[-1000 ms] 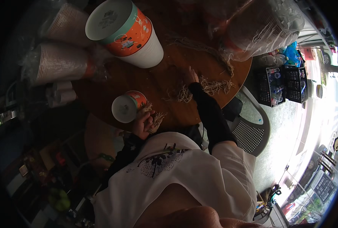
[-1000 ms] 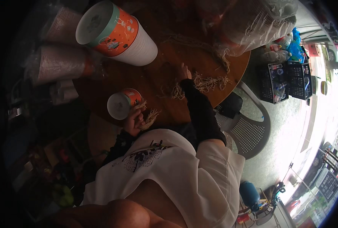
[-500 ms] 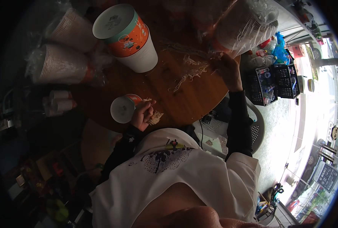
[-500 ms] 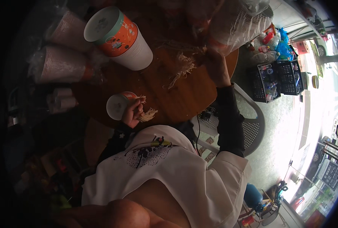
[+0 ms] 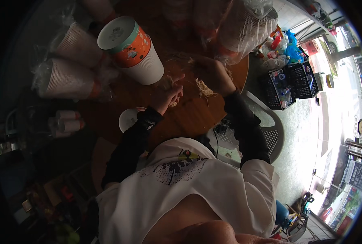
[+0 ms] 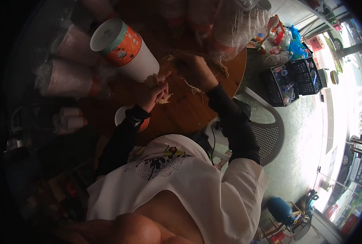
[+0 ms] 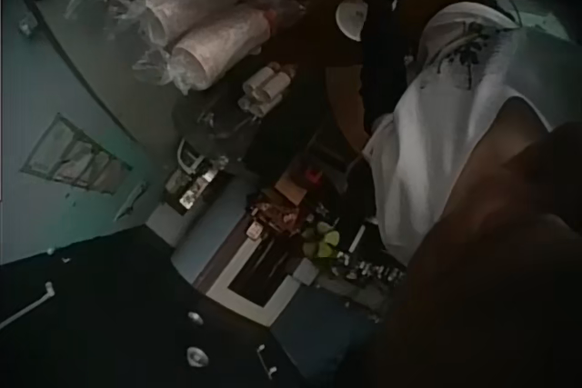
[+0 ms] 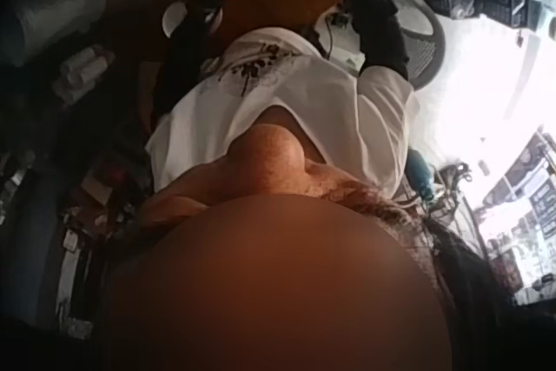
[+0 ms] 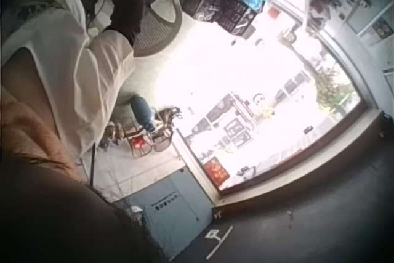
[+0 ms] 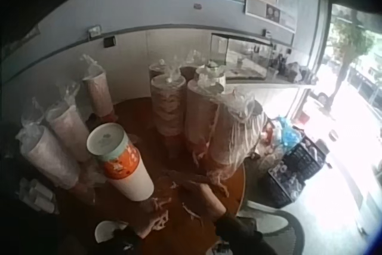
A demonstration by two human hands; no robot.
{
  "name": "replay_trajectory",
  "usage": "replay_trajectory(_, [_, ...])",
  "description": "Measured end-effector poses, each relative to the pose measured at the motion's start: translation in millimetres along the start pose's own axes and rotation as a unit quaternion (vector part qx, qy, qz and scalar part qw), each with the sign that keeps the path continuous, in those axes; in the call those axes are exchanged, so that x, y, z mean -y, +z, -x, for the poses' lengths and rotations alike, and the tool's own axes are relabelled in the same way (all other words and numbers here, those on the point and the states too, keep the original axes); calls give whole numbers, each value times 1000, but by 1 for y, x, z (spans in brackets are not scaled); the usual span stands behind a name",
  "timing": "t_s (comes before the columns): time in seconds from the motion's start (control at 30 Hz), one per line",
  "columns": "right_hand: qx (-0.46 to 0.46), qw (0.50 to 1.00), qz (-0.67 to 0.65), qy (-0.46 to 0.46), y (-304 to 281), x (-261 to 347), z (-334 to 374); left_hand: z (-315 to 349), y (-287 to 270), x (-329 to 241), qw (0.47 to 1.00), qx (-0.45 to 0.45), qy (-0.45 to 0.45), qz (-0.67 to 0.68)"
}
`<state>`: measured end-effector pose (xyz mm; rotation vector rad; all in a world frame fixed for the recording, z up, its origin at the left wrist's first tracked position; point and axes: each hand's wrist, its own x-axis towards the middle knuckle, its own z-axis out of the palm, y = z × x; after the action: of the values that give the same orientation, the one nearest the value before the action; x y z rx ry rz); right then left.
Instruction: Sort and clean dried herbal roots at a table.
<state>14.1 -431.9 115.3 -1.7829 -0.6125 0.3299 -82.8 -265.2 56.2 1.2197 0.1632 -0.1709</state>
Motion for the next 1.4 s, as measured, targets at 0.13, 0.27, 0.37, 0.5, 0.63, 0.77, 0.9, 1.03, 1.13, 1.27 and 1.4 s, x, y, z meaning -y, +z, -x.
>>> replay_trajectory(0.13, [49, 997, 46, -28, 18, -15, -1, -17, 7, 19, 997, 28, -5, -66])
replay_trajectory(0.27, [97, 992, 47, -57, 27, -43, -10, -29, -11, 51, 961, 85, 74, -253])
replay_trajectory(0.37, [50, 990, -129, -3, 25, -79, -13, -24, -1, 43, 996, 48, -51, -45])
replay_trajectory(0.5, [14, 988, -135, 76, 14, -134, 13, -20, -17, 36, 998, -15, -42, -35])
replay_trajectory(0.63, [55, 995, -77, 42, 32, -132, 35, -15, -20, 27, 996, -30, -78, 27])
replay_trajectory(0.77, [88, 993, -71, -23, 43, -147, 25, -16, -18, 26, 995, -38, -80, 46])
replay_trajectory(0.9, [54, 991, -120, 40, 40, -144, 27, -14, -20, 26, 995, -41, -80, 47])
replay_trajectory(1.03, [61, 996, -60, -9, 36, -149, 22, -14, -20, 26, 996, -32, -70, 51])
replay_trajectory(1.13, [94, 985, -119, 79, 15, -133, 10, -13, -30, 33, 996, -47, -60, 56])
replay_trajectory(1.27, [131, 969, -160, 137, -8, -120, 2, -13, -38, 37, 995, -53, -59, 67])
replay_trajectory(1.4, [184, 980, -28, 66, -9, -87, -8, -15, -26, 31, 995, -69, -53, 58])
